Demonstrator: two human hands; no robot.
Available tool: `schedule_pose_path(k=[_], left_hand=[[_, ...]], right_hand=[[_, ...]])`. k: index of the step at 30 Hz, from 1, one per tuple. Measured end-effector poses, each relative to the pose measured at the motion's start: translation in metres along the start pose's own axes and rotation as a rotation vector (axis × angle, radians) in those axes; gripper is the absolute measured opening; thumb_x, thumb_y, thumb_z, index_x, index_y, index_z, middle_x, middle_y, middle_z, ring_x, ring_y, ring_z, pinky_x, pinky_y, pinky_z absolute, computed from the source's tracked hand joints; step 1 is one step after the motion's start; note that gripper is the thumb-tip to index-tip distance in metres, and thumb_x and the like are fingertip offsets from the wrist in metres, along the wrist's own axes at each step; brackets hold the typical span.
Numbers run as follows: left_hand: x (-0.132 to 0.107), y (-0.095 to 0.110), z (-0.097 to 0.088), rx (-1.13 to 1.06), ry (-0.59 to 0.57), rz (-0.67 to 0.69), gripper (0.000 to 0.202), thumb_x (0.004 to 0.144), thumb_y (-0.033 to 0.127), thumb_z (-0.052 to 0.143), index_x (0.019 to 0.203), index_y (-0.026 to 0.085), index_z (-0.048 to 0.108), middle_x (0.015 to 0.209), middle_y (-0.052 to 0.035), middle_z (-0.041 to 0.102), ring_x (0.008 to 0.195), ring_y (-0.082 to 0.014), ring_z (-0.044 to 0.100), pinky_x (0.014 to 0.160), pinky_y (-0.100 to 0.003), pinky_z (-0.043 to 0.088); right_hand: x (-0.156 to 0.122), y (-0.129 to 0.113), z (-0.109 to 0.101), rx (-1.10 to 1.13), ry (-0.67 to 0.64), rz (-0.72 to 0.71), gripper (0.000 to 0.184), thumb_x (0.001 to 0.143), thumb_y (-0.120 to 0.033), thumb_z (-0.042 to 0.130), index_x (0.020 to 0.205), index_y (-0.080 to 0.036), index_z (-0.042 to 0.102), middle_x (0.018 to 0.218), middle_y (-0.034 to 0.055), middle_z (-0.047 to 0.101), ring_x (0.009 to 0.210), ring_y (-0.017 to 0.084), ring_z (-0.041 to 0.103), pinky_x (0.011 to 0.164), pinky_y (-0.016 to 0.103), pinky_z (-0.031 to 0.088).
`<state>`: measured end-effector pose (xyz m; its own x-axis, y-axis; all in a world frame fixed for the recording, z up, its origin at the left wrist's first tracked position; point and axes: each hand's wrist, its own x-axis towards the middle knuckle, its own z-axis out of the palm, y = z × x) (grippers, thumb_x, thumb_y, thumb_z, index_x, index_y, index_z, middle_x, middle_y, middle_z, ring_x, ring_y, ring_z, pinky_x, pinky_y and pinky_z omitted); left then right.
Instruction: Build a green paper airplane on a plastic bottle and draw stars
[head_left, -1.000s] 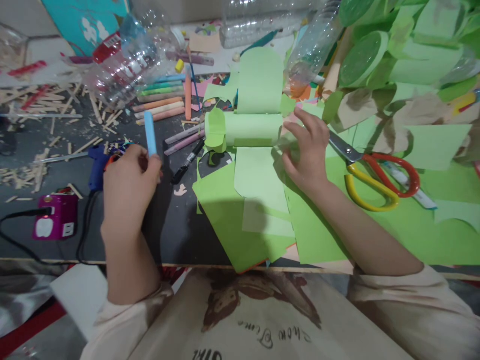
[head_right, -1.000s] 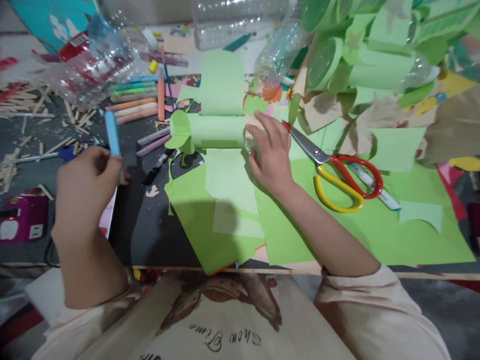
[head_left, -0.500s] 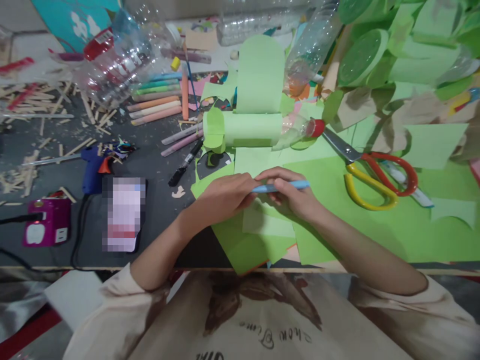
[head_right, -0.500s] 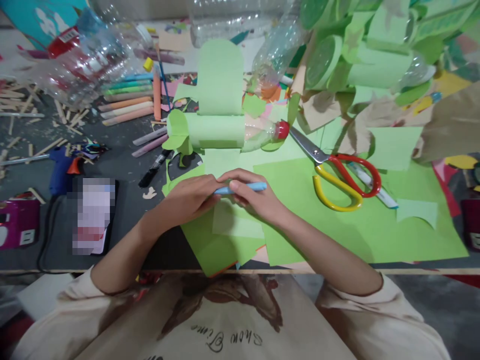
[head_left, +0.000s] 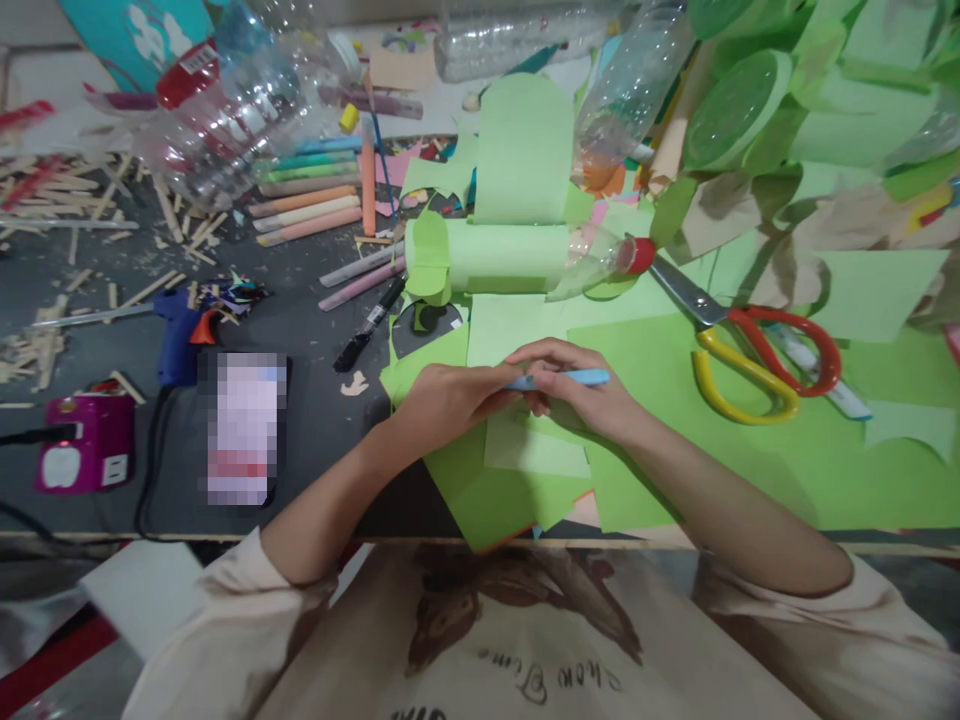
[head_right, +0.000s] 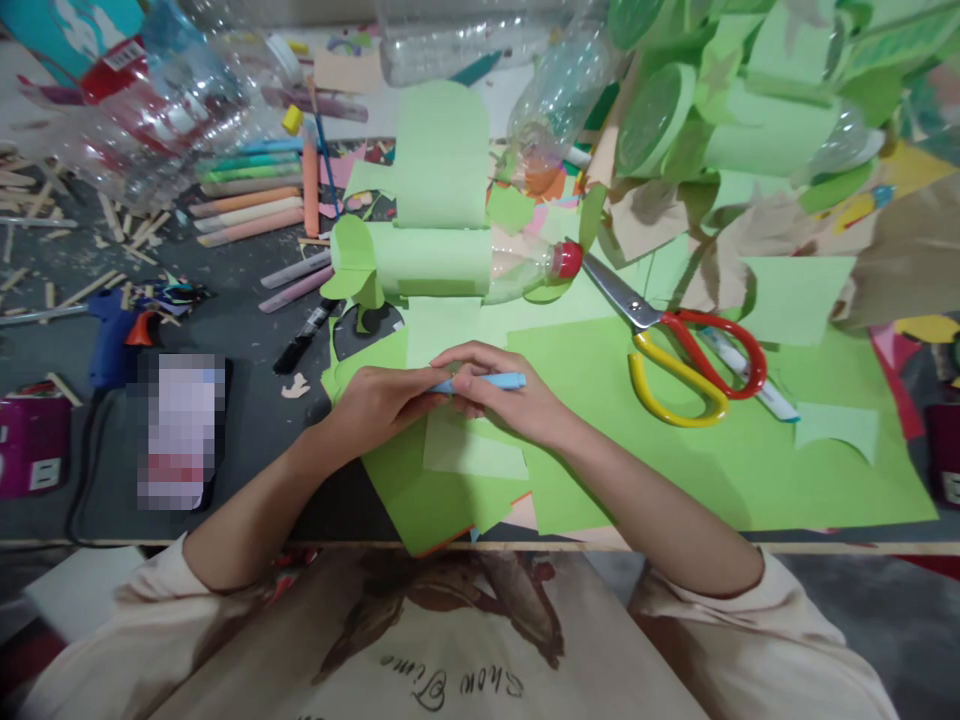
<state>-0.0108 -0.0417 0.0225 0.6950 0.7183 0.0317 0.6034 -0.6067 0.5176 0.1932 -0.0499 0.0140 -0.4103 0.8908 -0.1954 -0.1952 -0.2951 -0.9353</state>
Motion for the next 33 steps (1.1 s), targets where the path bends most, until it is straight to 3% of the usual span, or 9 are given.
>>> schedule_pose_path(k=[4, 7, 10, 13, 16, 19, 23, 29, 33], left_hand=[[-0.005, -0.006, -0.011, 0.014, 0.126, -0.023, 0.04, 0.103, 0.032, 0.03, 0.104, 0.021, 0.068, 0.064, 0.0016, 0.067, 0.051, -0.0117, 0.058, 0.055, -0.022, 0.037], [-0.009, -0.018, -0.02, 0.194, 0.252, -0.164, 0.038, 0.094, 0.019, 0.031, 0.094, 0.021, 0.069, 0.058, 0.0008, 0.062, 0.049, -0.0141, 0.055, 0.054, -0.026, 0.037], [-0.01, -0.029, -0.028, 0.347, 0.31, -0.32, 0.03, 0.084, 0.016, 0.041, 0.087, 0.021, 0.071, 0.069, -0.0037, 0.071, 0.062, -0.0188, 0.064, 0.059, -0.029, 0.042], [-0.008, -0.031, -0.031, 0.378, 0.289, -0.334, 0.028, 0.084, 0.017, 0.045, 0.089, 0.022, 0.073, 0.086, -0.0066, 0.076, 0.082, -0.023, 0.07, 0.073, -0.033, 0.049], [-0.005, -0.025, -0.025, 0.334, 0.25, -0.236, 0.034, 0.091, 0.018, 0.042, 0.101, 0.022, 0.075, 0.094, -0.0066, 0.078, 0.09, -0.0224, 0.071, 0.081, -0.034, 0.051], [-0.003, -0.018, -0.013, 0.31, 0.214, -0.142, 0.038, 0.097, 0.021, 0.04, 0.114, 0.022, 0.074, 0.101, -0.0073, 0.079, 0.094, -0.0219, 0.072, 0.08, -0.034, 0.05], [-0.002, -0.014, 0.0, 0.298, 0.193, -0.12, 0.037, 0.101, 0.025, 0.04, 0.121, 0.024, 0.071, 0.102, -0.0064, 0.079, 0.094, -0.021, 0.072, 0.079, -0.033, 0.048], [-0.003, -0.013, 0.004, 0.276, 0.201, -0.099, 0.034, 0.102, 0.024, 0.042, 0.122, 0.019, 0.07, 0.103, -0.0094, 0.078, 0.101, -0.0225, 0.071, 0.089, -0.033, 0.048], [-0.003, -0.015, 0.004, 0.281, 0.143, -0.109, 0.032, 0.101, 0.027, 0.047, 0.125, 0.021, 0.067, 0.105, -0.0093, 0.076, 0.102, -0.0236, 0.07, 0.09, -0.033, 0.049]], right_hand=[[0.003, 0.0, -0.004, 0.079, 0.02, -0.039, 0.022, 0.08, -0.042, 0.075, 0.09, -0.022, 0.073, 0.055, -0.0053, 0.064, 0.045, 0.011, 0.058, 0.045, 0.024, 0.049], [0.004, -0.002, -0.007, 0.127, 0.125, -0.023, 0.018, 0.076, -0.039, 0.074, 0.081, -0.021, 0.072, 0.051, -0.004, 0.065, 0.039, 0.011, 0.055, 0.04, 0.024, 0.046], [0.005, -0.005, -0.008, 0.124, 0.203, -0.016, 0.017, 0.074, -0.037, 0.073, 0.075, -0.02, 0.07, 0.048, -0.0032, 0.063, 0.037, 0.012, 0.053, 0.037, 0.024, 0.044], [0.006, -0.007, -0.009, 0.113, 0.237, -0.034, 0.022, 0.072, -0.041, 0.075, 0.072, -0.02, 0.069, 0.048, -0.0028, 0.062, 0.036, 0.012, 0.053, 0.036, 0.026, 0.045], [0.007, -0.007, -0.011, 0.098, 0.254, -0.059, 0.03, 0.071, -0.05, 0.076, 0.071, -0.021, 0.069, 0.049, -0.0021, 0.062, 0.037, 0.013, 0.052, 0.037, 0.028, 0.046], [0.009, -0.007, -0.013, 0.043, 0.285, -0.089, 0.035, 0.072, -0.056, 0.075, 0.071, -0.022, 0.068, 0.054, -0.0009, 0.063, 0.045, 0.015, 0.058, 0.046, 0.032, 0.052], [0.012, -0.005, -0.015, -0.015, 0.351, -0.155, 0.035, 0.072, -0.059, 0.072, 0.071, -0.025, 0.066, 0.06, -0.0004, 0.065, 0.058, 0.019, 0.065, 0.065, 0.041, 0.059], [0.014, -0.003, -0.016, -0.043, 0.357, -0.199, 0.031, 0.075, -0.056, 0.069, 0.073, -0.025, 0.068, 0.064, 0.0011, 0.067, 0.06, 0.02, 0.065, 0.069, 0.042, 0.058], [0.014, -0.003, -0.016, -0.041, 0.349, -0.186, 0.033, 0.07, -0.058, 0.073, 0.075, -0.026, 0.07, 0.067, 0.0017, 0.07, 0.062, 0.021, 0.066, 0.071, 0.043, 0.058]])
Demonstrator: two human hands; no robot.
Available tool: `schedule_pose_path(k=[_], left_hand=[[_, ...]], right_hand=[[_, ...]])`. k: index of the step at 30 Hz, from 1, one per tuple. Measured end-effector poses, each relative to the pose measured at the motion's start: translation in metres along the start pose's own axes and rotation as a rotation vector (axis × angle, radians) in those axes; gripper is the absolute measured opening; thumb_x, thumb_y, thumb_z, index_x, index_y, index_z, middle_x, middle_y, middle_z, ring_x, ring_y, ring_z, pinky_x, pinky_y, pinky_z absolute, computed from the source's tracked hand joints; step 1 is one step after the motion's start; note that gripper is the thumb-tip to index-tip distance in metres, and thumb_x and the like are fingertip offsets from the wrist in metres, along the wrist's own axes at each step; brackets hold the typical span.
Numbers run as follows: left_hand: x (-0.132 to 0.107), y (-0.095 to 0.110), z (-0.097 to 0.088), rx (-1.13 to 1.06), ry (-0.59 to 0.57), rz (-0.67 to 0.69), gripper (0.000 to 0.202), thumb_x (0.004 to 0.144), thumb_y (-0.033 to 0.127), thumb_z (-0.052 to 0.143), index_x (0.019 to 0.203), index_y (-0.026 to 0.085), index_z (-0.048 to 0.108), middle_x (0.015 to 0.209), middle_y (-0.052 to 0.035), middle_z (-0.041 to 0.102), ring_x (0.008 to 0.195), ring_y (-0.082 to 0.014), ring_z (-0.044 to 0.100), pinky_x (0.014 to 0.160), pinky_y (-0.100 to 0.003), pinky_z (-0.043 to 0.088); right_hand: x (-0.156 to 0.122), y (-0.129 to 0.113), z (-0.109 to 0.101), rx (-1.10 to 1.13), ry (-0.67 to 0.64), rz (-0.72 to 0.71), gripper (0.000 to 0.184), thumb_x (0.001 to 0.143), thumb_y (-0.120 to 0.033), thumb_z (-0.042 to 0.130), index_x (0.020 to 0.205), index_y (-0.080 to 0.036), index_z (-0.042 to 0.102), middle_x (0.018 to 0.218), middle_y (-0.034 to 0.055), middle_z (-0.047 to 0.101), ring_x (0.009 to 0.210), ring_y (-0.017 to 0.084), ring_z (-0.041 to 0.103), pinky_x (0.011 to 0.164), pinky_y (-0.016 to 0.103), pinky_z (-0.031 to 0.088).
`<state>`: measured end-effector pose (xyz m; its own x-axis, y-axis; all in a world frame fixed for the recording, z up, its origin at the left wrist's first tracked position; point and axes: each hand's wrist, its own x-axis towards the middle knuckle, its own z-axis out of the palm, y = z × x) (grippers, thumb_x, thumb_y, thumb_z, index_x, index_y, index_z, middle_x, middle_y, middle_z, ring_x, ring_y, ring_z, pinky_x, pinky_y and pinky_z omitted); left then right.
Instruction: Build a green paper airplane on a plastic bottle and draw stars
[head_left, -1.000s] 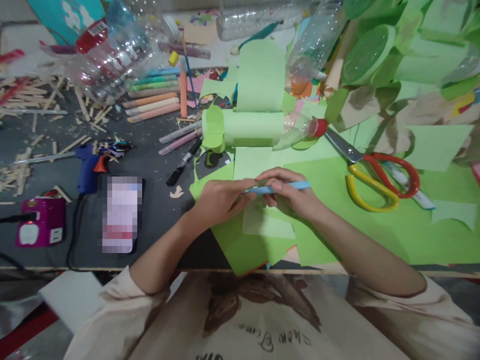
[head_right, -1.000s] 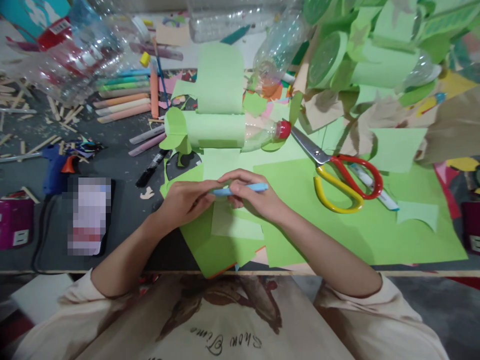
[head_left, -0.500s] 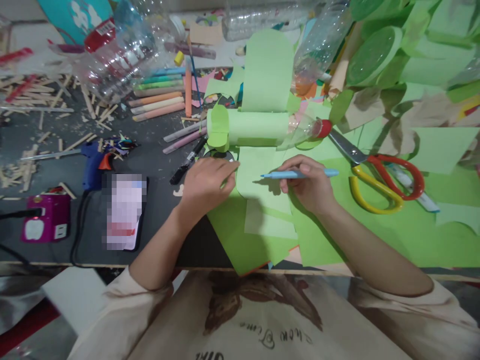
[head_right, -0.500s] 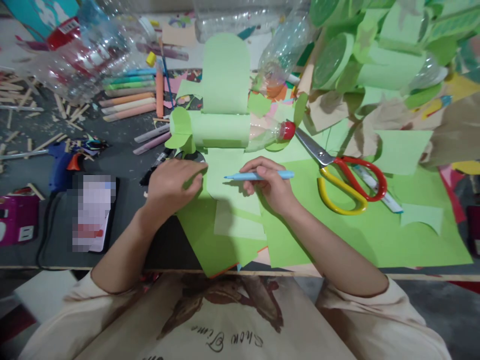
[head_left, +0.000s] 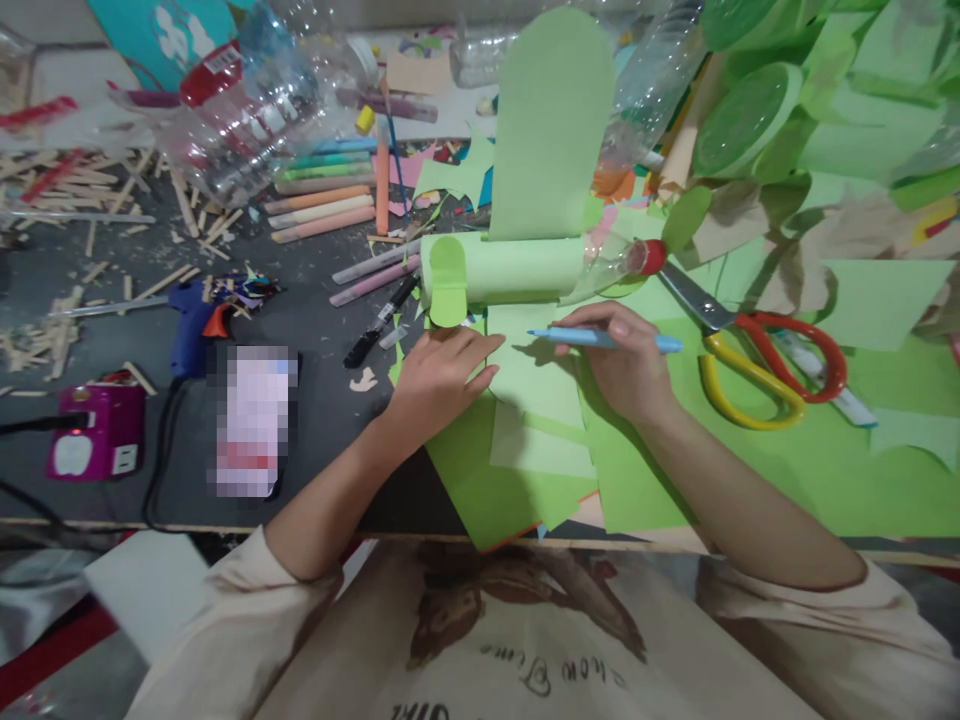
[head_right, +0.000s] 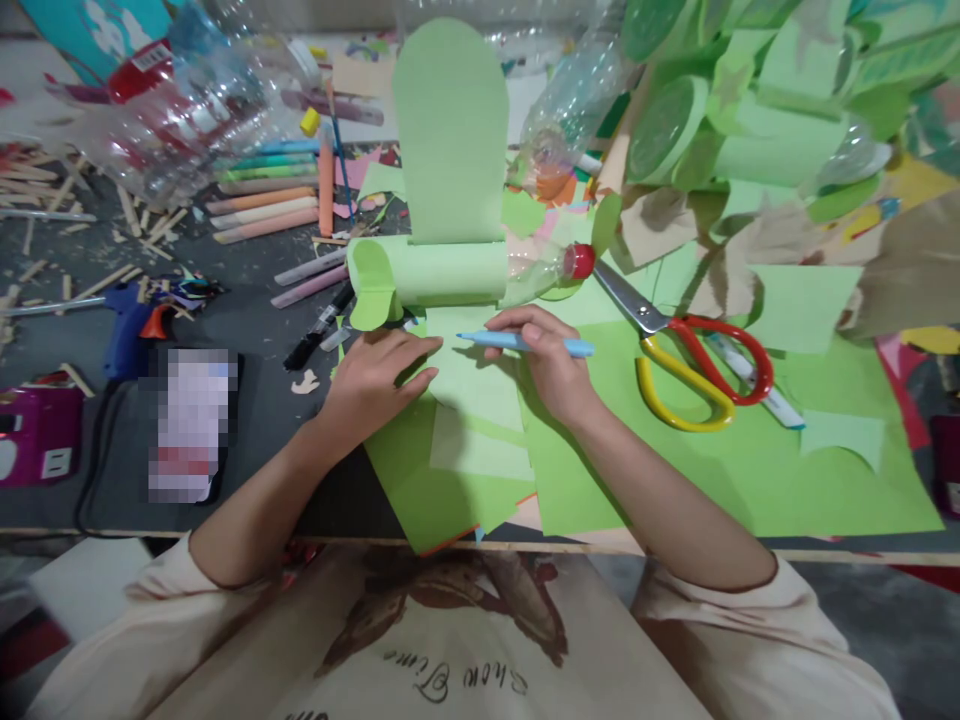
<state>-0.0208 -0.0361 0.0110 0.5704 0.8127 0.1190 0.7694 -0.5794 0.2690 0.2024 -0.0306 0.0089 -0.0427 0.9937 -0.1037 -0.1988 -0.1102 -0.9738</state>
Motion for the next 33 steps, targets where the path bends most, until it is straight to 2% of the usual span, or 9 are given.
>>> schedule_pose_path(k=[4, 7, 12, 17, 24, 33], left_hand=[[0.0, 0.0, 0.002, -0.01, -0.061, -0.026, 0.036, 0.099, 0.028, 0.051, 0.132, 0.022, 0.062, 0.109, -0.0107, 0.072, 0.103, -0.0258, 0.067, 0.087, -0.035, 0.05], [0.001, 0.001, 0.002, -0.04, -0.089, -0.081, 0.041, 0.098, 0.029, 0.052, 0.137, 0.023, 0.058, 0.12, -0.0115, 0.069, 0.11, -0.0275, 0.065, 0.093, -0.037, 0.05], [0.004, -0.001, 0.001, -0.162, -0.147, -0.158, 0.051, 0.095, 0.03, 0.057, 0.144, 0.02, 0.05, 0.137, -0.0138, 0.061, 0.127, -0.0312, 0.057, 0.105, -0.042, 0.046], [0.007, -0.005, 0.003, -0.27, -0.184, -0.21, 0.06, 0.093, 0.032, 0.061, 0.149, 0.019, 0.044, 0.142, -0.0154, 0.057, 0.133, -0.034, 0.052, 0.109, -0.046, 0.044], [0.007, -0.008, 0.005, -0.324, -0.153, -0.202, 0.063, 0.092, 0.037, 0.063, 0.15, 0.025, 0.042, 0.142, -0.0116, 0.057, 0.128, -0.032, 0.055, 0.107, -0.043, 0.045], [0.018, 0.001, -0.002, -0.244, -0.273, -0.281, 0.07, 0.091, 0.043, 0.063, 0.154, 0.025, 0.038, 0.145, -0.0118, 0.054, 0.136, -0.0349, 0.049, 0.112, -0.045, 0.039]], right_hand=[[0.0, 0.0, 0.002, -0.028, -0.015, 0.017, 0.042, 0.068, -0.064, 0.072, 0.081, -0.025, 0.073, 0.076, 0.0027, 0.073, 0.069, 0.022, 0.069, 0.075, 0.043, 0.059], [-0.001, 0.001, 0.002, -0.032, -0.007, 0.029, 0.041, 0.071, -0.064, 0.07, 0.082, -0.024, 0.074, 0.07, 0.0015, 0.071, 0.063, 0.019, 0.066, 0.067, 0.038, 0.057], [0.0, 0.003, -0.002, -0.057, -0.008, -0.026, 0.028, 0.075, -0.052, 0.075, 0.08, -0.024, 0.076, 0.066, 0.0001, 0.069, 0.06, 0.015, 0.063, 0.059, 0.03, 0.053], [0.003, 0.001, -0.001, -0.171, -0.046, -0.061, 0.023, 0.075, -0.044, 0.08, 0.079, -0.023, 0.071, 0.062, -0.0027, 0.065, 0.054, 0.012, 0.056, 0.052, 0.027, 0.047], [0.006, -0.002, 0.013, -0.283, -0.133, -0.049, 0.019, 0.077, -0.041, 0.078, 0.077, -0.024, 0.068, 0.072, 0.0005, 0.069, 0.065, 0.016, 0.063, 0.062, 0.032, 0.051], [0.006, -0.002, 0.019, -0.351, -0.129, -0.078, 0.022, 0.079, -0.041, 0.074, 0.075, -0.021, 0.066, 0.072, 0.0009, 0.069, 0.065, 0.015, 0.062, 0.063, 0.032, 0.051]])
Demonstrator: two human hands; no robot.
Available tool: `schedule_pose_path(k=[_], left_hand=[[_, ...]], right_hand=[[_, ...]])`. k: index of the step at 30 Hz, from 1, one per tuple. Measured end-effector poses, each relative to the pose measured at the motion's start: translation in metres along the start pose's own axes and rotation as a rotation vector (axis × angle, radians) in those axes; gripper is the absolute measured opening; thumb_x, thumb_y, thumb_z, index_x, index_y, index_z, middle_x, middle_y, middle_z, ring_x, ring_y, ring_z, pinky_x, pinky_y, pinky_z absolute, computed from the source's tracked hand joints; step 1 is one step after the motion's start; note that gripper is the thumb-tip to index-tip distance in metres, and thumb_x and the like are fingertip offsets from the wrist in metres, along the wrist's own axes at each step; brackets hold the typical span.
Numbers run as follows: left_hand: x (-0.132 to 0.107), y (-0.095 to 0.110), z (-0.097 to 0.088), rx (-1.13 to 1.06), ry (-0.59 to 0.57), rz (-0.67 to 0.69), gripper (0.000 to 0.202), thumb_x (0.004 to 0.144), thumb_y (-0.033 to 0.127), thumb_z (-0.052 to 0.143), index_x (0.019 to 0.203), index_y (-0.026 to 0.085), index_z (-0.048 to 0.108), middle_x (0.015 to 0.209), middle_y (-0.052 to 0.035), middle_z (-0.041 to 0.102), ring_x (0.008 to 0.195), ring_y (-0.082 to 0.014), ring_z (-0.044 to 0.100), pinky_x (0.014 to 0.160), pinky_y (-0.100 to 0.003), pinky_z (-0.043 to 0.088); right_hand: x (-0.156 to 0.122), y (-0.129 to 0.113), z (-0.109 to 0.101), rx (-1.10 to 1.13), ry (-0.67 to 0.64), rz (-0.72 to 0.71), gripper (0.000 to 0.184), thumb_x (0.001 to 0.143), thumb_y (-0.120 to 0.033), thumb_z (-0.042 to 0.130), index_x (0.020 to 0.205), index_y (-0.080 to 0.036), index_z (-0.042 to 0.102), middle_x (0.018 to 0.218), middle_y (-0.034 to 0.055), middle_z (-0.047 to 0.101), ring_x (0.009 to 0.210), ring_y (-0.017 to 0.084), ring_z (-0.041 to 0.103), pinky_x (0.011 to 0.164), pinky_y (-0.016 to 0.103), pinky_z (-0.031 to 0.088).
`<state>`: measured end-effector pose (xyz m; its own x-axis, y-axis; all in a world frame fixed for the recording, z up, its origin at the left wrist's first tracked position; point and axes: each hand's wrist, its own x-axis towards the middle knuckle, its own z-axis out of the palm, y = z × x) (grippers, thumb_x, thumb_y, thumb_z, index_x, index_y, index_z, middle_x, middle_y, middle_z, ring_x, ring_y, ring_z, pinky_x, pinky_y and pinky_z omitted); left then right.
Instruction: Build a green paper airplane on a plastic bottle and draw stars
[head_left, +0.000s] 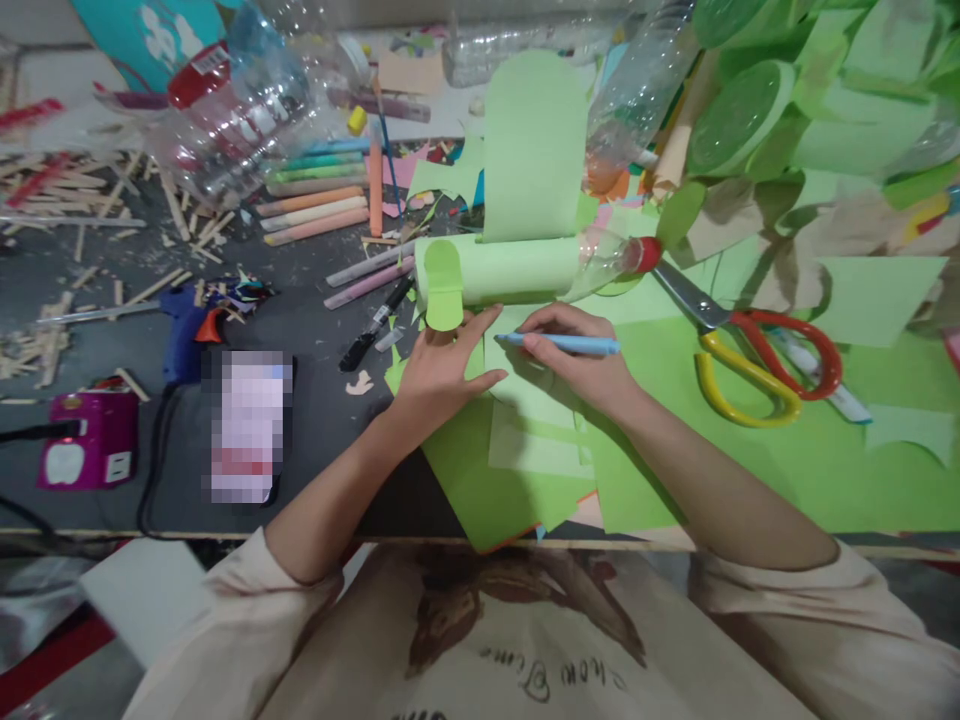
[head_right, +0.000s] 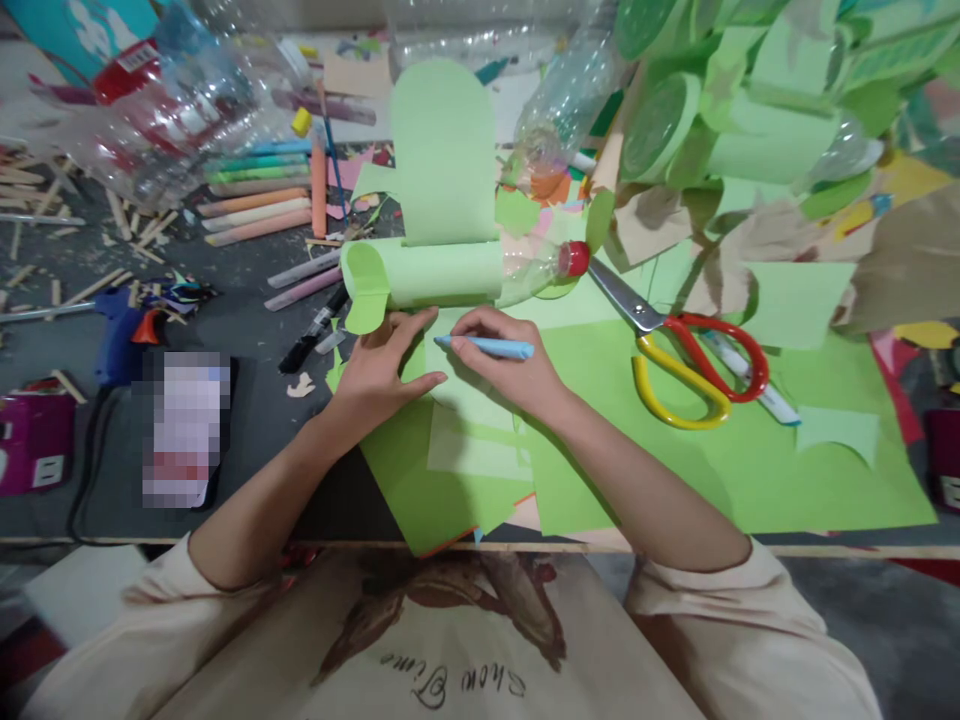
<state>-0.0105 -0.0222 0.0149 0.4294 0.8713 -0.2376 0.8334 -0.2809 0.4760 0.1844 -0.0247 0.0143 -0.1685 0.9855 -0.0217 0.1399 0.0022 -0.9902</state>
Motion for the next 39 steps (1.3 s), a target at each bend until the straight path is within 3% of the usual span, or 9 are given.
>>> schedule_pose_path(k=[6, 11, 22, 39], left_hand=[[-0.0012, 0.0033, -0.0019, 0.003, -0.003, -0.009, 0.062, 0.095, 0.038, 0.053, 0.154, 0.026, 0.038, 0.146, -0.0099, 0.054, 0.136, -0.0329, 0.049, 0.113, -0.043, 0.038], [-0.0004, 0.0048, -0.0034, 0.013, -0.029, -0.04, 0.066, 0.093, 0.034, 0.06, 0.154, 0.025, 0.038, 0.149, -0.0103, 0.053, 0.138, -0.0338, 0.048, 0.113, -0.044, 0.039], [0.0001, 0.0011, -0.0007, 0.018, 0.011, -0.008, 0.064, 0.093, 0.038, 0.062, 0.152, 0.025, 0.041, 0.146, -0.0101, 0.056, 0.137, -0.0331, 0.05, 0.112, -0.042, 0.041], [-0.0009, 0.0008, -0.0008, 0.024, 0.017, -0.023, 0.062, 0.093, 0.041, 0.06, 0.151, 0.026, 0.043, 0.148, -0.0092, 0.055, 0.136, -0.0327, 0.051, 0.113, -0.042, 0.039]], right_hand=[[0.0017, 0.0014, -0.0016, 0.02, 0.005, -0.003, 0.015, 0.08, -0.034, 0.071, 0.074, -0.022, 0.064, 0.069, -0.0007, 0.066, 0.061, 0.014, 0.058, 0.061, 0.031, 0.048], [0.0012, 0.0005, -0.0013, 0.001, -0.005, 0.012, 0.014, 0.079, -0.034, 0.072, 0.073, -0.022, 0.066, 0.07, 0.0004, 0.069, 0.063, 0.015, 0.061, 0.061, 0.032, 0.049], [0.0004, 0.0003, 0.0011, -0.069, -0.024, 0.006, 0.009, 0.078, -0.03, 0.07, 0.076, -0.021, 0.072, 0.077, 0.0028, 0.077, 0.068, 0.017, 0.067, 0.063, 0.03, 0.052], [-0.0019, -0.0043, 0.0013, -0.137, -0.029, -0.002, 0.011, 0.079, -0.027, 0.066, 0.073, -0.021, 0.071, 0.072, 0.0011, 0.074, 0.064, 0.016, 0.062, 0.06, 0.029, 0.047]])
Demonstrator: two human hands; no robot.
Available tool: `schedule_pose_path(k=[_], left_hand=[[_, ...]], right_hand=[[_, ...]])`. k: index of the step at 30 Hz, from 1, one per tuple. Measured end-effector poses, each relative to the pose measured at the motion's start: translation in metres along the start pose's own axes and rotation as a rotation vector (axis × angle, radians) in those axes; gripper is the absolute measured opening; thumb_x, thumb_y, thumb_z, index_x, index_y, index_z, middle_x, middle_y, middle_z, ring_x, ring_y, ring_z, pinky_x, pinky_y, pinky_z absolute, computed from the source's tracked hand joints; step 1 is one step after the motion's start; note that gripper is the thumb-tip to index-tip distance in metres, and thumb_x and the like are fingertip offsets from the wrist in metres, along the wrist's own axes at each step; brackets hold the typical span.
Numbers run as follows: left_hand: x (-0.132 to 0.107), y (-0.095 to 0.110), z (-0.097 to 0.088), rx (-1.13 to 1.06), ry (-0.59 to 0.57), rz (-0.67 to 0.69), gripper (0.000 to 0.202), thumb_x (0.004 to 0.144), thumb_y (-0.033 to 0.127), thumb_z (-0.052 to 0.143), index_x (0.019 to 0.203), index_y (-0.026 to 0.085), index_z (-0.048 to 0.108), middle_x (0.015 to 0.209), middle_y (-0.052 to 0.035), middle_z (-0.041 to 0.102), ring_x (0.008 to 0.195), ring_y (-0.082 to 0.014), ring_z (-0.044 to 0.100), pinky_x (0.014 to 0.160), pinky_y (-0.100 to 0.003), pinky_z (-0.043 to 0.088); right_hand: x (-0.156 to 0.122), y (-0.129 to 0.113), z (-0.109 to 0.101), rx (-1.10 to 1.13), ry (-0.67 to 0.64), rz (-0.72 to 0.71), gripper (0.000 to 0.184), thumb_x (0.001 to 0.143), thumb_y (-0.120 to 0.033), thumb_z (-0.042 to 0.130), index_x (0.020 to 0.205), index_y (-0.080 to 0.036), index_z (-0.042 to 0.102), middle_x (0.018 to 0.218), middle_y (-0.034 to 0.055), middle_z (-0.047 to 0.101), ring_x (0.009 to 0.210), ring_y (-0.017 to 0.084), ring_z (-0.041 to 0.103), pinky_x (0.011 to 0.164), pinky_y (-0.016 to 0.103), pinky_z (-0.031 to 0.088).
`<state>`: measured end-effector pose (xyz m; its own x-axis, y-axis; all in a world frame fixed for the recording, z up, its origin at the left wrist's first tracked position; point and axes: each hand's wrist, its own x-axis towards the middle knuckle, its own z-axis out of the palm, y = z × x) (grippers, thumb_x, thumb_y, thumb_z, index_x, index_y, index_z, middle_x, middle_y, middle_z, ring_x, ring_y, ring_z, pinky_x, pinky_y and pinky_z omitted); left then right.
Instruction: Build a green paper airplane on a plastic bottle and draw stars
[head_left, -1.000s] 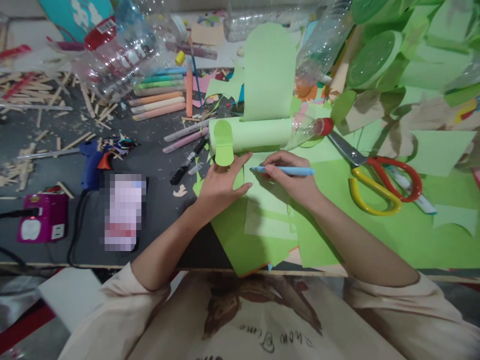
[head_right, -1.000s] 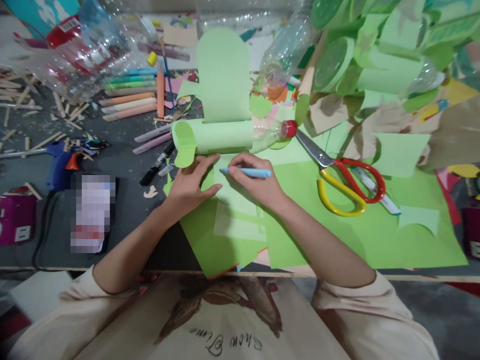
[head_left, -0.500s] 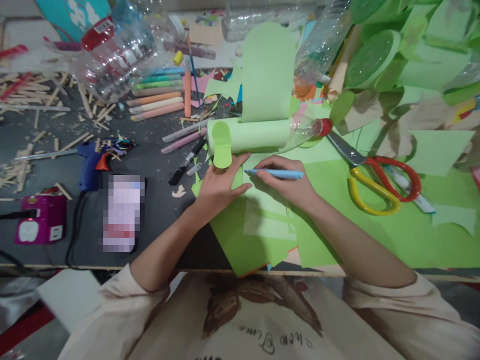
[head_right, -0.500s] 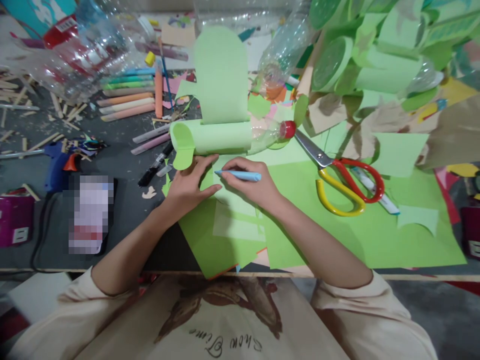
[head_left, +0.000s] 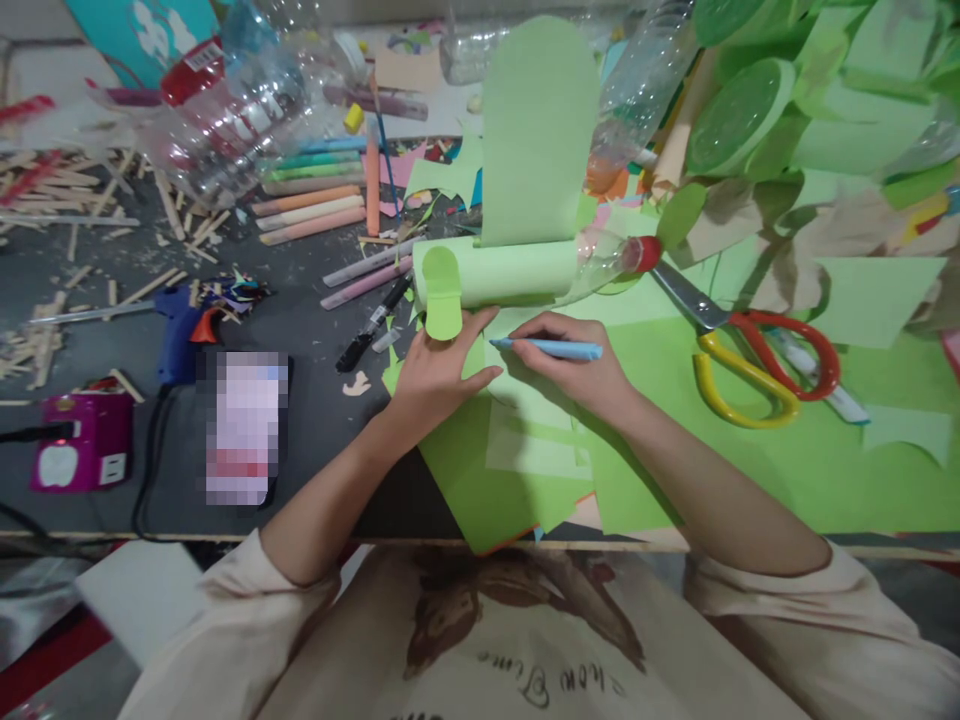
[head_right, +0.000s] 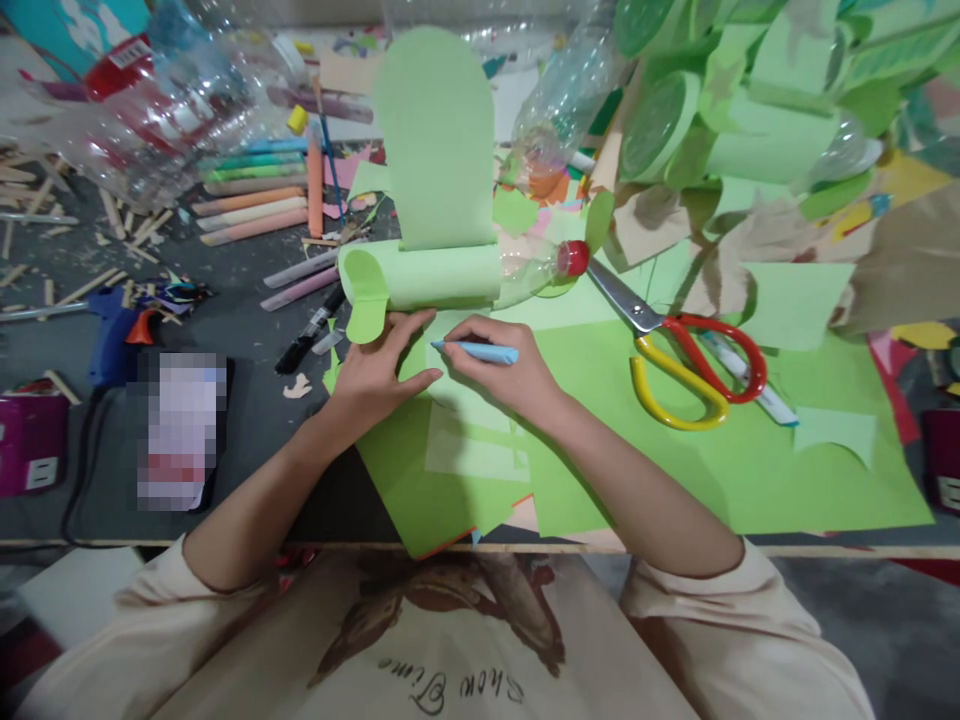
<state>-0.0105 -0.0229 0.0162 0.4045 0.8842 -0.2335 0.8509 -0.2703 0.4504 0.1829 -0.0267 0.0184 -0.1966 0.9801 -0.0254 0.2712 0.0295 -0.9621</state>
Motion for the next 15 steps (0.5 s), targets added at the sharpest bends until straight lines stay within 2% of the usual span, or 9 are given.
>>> schedule_pose_path(k=[8, 15], left_hand=[[0.0002, -0.0001, 0.0009, -0.021, 0.012, -0.014, 0.063, 0.092, 0.043, 0.062, 0.15, 0.028, 0.044, 0.147, -0.0089, 0.054, 0.135, -0.0337, 0.052, 0.112, -0.044, 0.042], [-0.0002, 0.002, -0.0005, -0.019, 0.006, -0.028, 0.063, 0.092, 0.043, 0.062, 0.151, 0.028, 0.043, 0.148, -0.0079, 0.054, 0.135, -0.0326, 0.051, 0.113, -0.042, 0.04]], right_hand=[[0.0006, 0.001, -0.0013, -0.016, 0.038, 0.01, 0.013, 0.078, -0.03, 0.066, 0.07, -0.02, 0.067, 0.065, 0.0009, 0.069, 0.061, 0.016, 0.059, 0.059, 0.03, 0.046], [0.0006, -0.0014, -0.0067, -0.015, 0.042, 0.06, 0.013, 0.075, -0.031, 0.068, 0.068, -0.021, 0.066, 0.065, 0.0004, 0.069, 0.06, 0.015, 0.057, 0.06, 0.031, 0.045]])
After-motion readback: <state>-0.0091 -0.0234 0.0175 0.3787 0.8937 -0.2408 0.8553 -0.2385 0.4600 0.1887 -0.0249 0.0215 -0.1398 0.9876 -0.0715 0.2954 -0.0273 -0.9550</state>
